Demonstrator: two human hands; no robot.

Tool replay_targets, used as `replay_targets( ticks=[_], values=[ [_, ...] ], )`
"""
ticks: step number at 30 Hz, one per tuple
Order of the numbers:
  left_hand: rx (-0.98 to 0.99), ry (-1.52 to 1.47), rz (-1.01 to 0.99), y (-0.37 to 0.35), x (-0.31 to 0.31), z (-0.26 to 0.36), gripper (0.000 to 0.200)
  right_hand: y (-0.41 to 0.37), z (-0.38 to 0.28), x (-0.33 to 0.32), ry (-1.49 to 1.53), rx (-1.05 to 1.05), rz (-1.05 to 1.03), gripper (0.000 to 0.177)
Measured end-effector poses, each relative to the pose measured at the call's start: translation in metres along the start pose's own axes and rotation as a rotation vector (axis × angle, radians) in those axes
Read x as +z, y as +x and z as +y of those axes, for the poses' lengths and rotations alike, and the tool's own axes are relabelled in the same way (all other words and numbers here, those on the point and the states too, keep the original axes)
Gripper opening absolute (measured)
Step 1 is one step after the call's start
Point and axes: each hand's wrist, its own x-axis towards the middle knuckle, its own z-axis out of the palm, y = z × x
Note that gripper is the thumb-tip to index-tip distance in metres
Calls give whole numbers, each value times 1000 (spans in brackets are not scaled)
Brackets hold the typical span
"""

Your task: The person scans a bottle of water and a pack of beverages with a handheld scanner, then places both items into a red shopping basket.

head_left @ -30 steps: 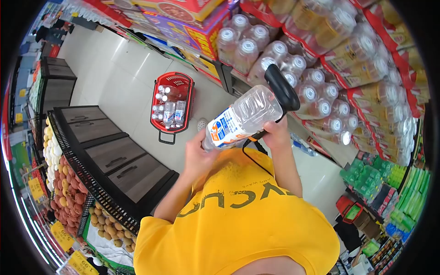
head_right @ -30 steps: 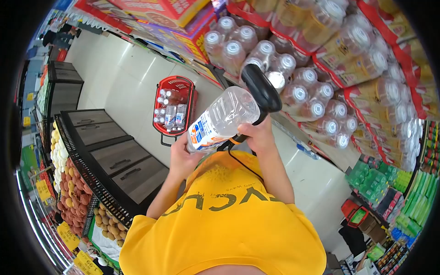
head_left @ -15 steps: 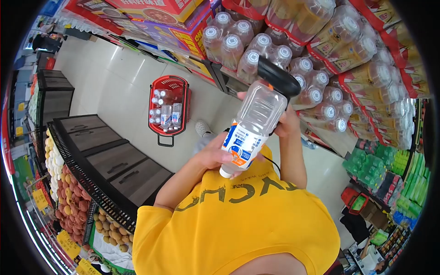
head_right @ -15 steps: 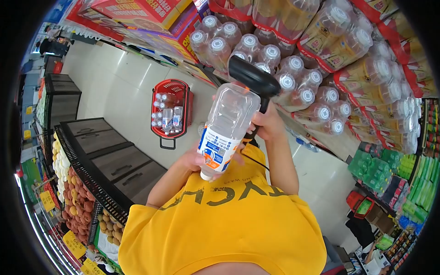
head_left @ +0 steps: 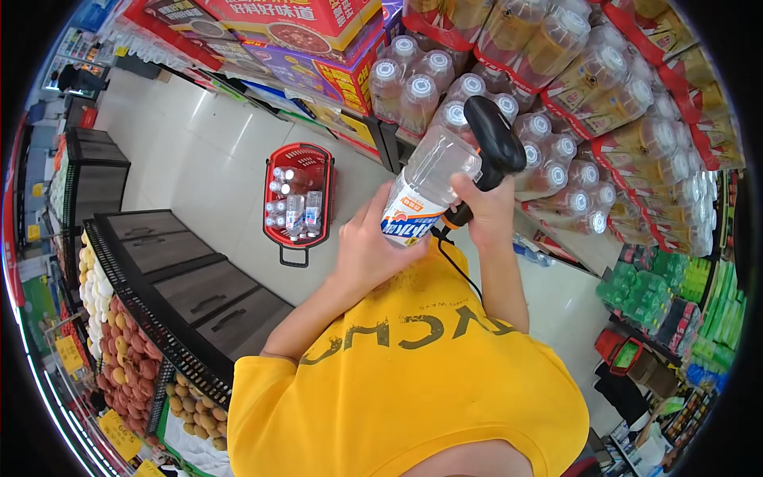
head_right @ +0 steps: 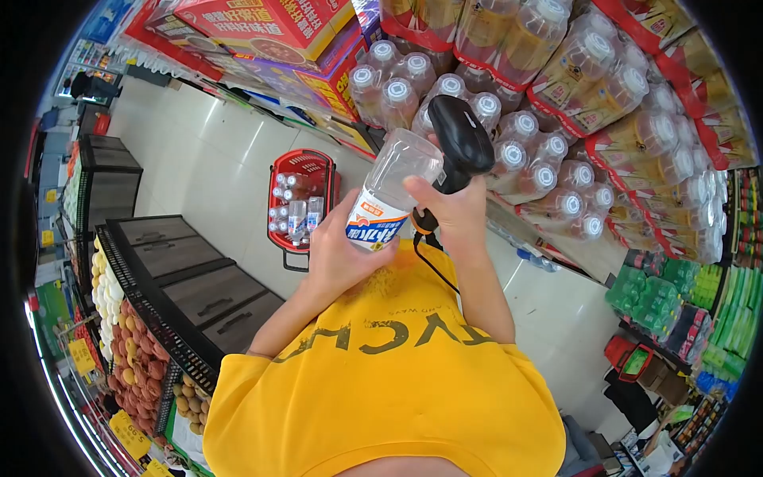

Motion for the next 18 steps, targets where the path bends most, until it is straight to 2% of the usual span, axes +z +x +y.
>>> replay_targets(
  ticks=[2,5,8,11,18],
  values=[
    [7,41,31,2,-2,2,74,2,-2,13,-71,-56,87,64],
    [63,-57,-79,9,-9,-4,75,1,-15,22,-14,1,78,63],
    [-121,-319,-353,12,-16,-16,76,1,-16,24,-44,-37,73,61],
    [-172,-454,-490,15,-30,-4,76,-2,-19,24,-6,30,42,58],
    [-185,-659,-575,15,-26,-8,74,-12,-17,19,-18,52,87,57]
  ],
)
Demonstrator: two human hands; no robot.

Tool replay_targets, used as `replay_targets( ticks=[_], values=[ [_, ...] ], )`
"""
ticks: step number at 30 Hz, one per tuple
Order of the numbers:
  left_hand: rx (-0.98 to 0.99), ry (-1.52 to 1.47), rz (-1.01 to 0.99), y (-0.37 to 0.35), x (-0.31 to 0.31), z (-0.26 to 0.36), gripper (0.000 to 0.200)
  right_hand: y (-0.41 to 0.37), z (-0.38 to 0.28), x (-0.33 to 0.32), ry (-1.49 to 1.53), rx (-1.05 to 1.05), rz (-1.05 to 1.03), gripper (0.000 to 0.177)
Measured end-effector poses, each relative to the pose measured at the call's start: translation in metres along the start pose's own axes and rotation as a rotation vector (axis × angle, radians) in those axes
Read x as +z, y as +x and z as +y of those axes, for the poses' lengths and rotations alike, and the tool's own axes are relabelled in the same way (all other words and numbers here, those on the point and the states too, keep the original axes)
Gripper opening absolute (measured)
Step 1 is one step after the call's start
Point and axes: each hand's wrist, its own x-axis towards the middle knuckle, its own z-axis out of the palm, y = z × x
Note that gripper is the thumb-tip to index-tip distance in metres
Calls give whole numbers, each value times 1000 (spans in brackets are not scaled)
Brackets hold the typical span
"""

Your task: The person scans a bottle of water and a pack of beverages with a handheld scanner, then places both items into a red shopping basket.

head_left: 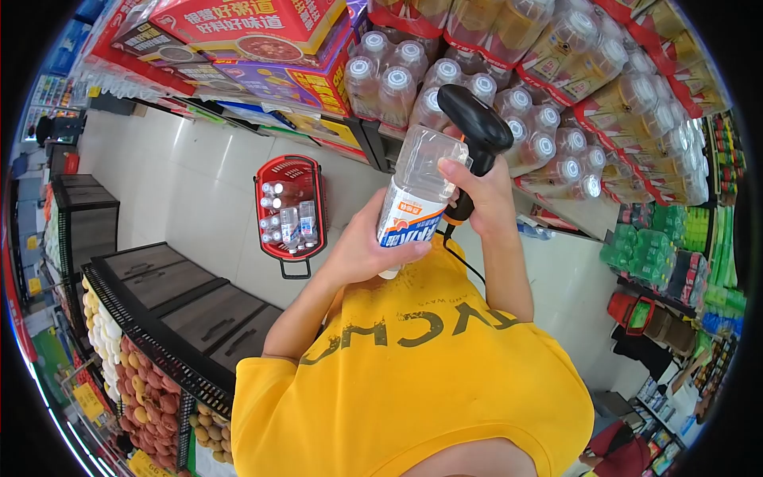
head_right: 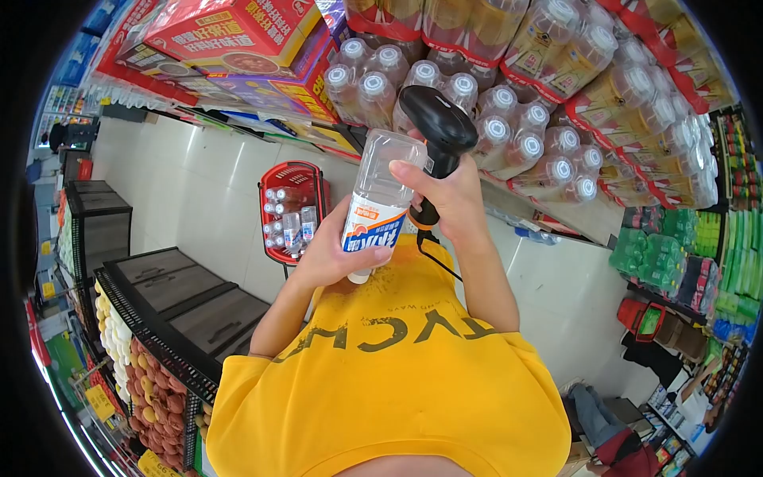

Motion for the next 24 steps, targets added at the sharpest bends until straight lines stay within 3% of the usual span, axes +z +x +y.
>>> replay_targets(
  ticks=[11,14,17,20,24],
  values=[
    [1,-1,-30,-5,5,-2,72,-11,6,-11,52,-27,5,53],
    [-145,-419,-232,-4,-10,-18,73,-14,-2,-28,-46,47,-87,53],
    [-197,-731,-484,-4,-13,-26,78,-12,-1,-28,41,-73,-182,53],
    [-210,-865,-625,-2,-9,-34,81,-14,-1,-28,246,-81,-302,54],
    [-214,-1036,-741,5,-4,-45,80,-17,2,-31,230,-77,-258,53]
  ],
)
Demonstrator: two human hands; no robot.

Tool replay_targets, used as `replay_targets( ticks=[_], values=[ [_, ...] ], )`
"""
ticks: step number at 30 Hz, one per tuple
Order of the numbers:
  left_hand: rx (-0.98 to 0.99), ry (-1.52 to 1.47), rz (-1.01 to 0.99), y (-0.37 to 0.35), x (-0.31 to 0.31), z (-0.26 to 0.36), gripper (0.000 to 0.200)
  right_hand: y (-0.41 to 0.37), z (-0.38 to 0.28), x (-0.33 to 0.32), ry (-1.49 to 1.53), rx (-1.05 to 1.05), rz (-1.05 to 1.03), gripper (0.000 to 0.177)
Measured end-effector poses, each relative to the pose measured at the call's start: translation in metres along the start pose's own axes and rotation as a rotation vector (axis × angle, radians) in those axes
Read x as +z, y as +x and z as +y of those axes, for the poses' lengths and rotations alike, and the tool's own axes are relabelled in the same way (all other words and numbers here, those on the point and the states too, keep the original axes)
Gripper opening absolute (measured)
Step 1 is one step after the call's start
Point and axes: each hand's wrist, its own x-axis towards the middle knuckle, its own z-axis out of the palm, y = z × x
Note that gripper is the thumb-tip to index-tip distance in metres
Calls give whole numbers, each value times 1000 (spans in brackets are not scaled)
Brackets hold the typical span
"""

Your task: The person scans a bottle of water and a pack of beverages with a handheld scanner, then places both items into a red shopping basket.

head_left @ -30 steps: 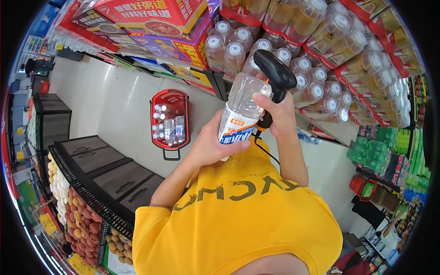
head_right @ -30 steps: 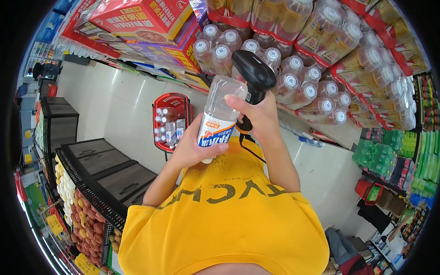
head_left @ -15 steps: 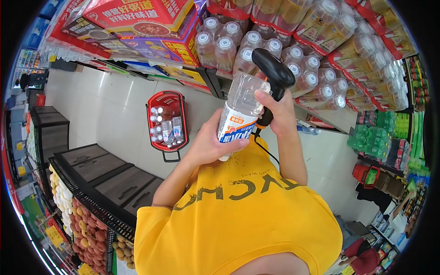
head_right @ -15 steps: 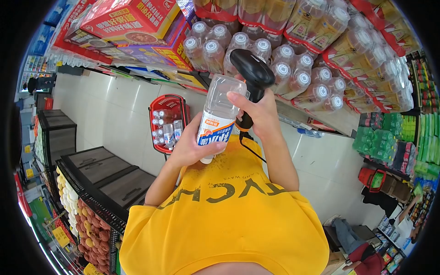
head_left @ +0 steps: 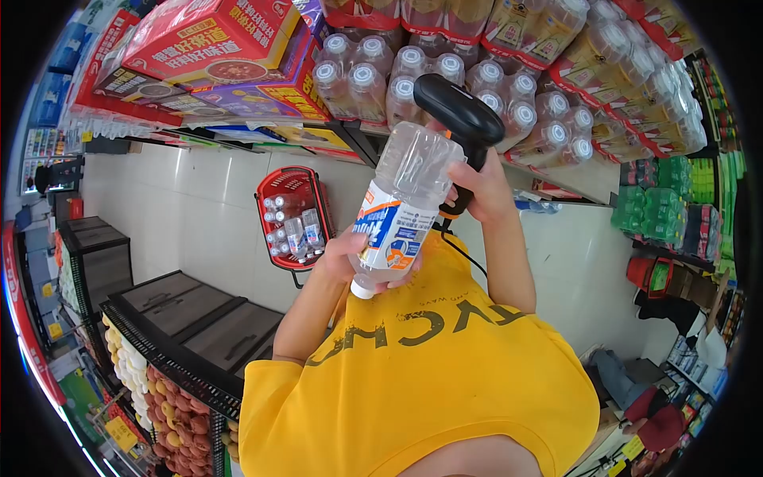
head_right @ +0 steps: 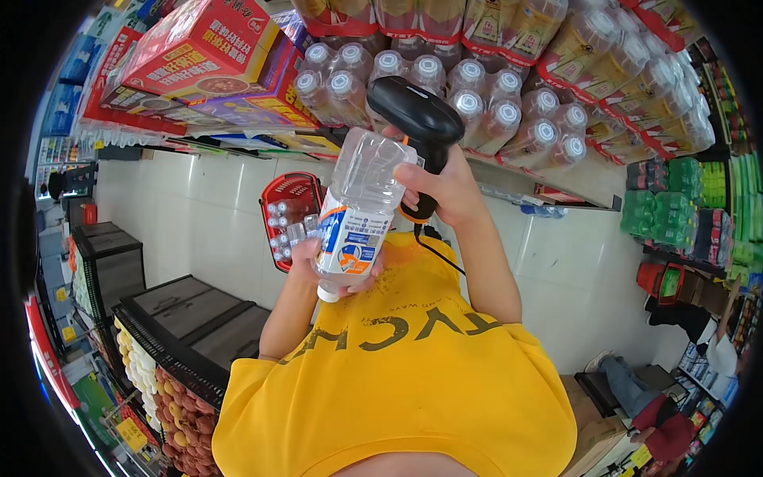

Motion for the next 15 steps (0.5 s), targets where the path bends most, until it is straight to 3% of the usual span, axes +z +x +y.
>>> replay_targets(
  ticks=[5,8,12,15],
  values=[
    [-3,-61,-30,3,-7,0,81,-2,1,-1,-59,18,74,50],
    [4,36,103,1,0,5,77,-3,3,0,-16,34,85,48],
    [-72,537,391,-2,22,34,70,-1,20,-8,60,53,209,47],
    [-4,1125,641,3,19,44,78,3,37,-14,120,67,300,49]
  ],
)
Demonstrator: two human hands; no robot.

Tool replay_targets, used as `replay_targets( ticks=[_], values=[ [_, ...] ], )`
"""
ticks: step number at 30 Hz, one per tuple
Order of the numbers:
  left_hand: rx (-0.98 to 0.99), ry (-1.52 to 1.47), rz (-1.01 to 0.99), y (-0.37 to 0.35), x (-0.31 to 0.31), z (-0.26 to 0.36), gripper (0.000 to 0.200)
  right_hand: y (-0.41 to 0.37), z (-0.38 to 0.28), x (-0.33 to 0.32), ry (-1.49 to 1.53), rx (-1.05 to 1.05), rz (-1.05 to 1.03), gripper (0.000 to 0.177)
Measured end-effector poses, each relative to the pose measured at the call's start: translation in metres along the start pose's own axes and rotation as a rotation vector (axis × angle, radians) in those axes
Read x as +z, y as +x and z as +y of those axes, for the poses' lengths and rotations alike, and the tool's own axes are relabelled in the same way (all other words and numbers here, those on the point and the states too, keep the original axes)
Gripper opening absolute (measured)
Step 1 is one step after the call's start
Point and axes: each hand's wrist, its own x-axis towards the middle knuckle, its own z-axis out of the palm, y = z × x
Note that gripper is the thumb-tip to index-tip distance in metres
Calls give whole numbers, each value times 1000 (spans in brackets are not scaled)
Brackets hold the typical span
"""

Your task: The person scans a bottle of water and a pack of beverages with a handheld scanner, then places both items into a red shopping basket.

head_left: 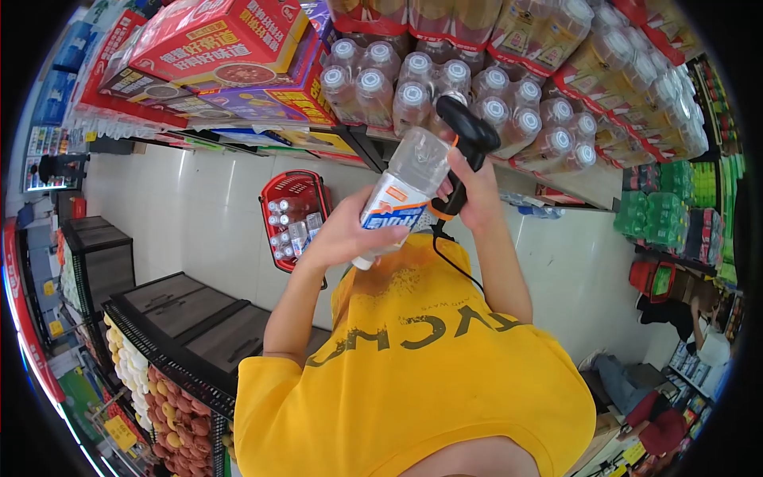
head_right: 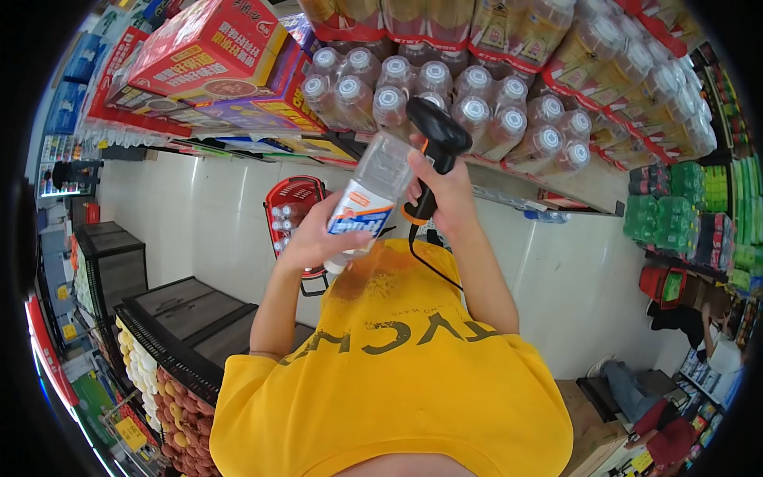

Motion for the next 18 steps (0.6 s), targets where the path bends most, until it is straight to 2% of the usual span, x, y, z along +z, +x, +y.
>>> replay_targets(
  ticks=[1,4,10,13,15,18],
  values=[
    [23,249,88,-1,-1,7,78,-1,7,0,-26,-9,29,50],
    [31,513,165,-9,0,18,78,-2,19,3,-47,-26,81,53],
    [149,679,358,-19,12,17,78,-4,18,11,-52,-50,34,55],
    [320,823,540,-14,19,-3,79,-6,16,24,-148,-78,81,56],
    [295,865,603,-13,25,-8,81,-9,15,34,-276,-114,123,57],
    [282,823,617,-14,31,-5,82,-7,16,40,-286,-124,162,58]
  ],
)
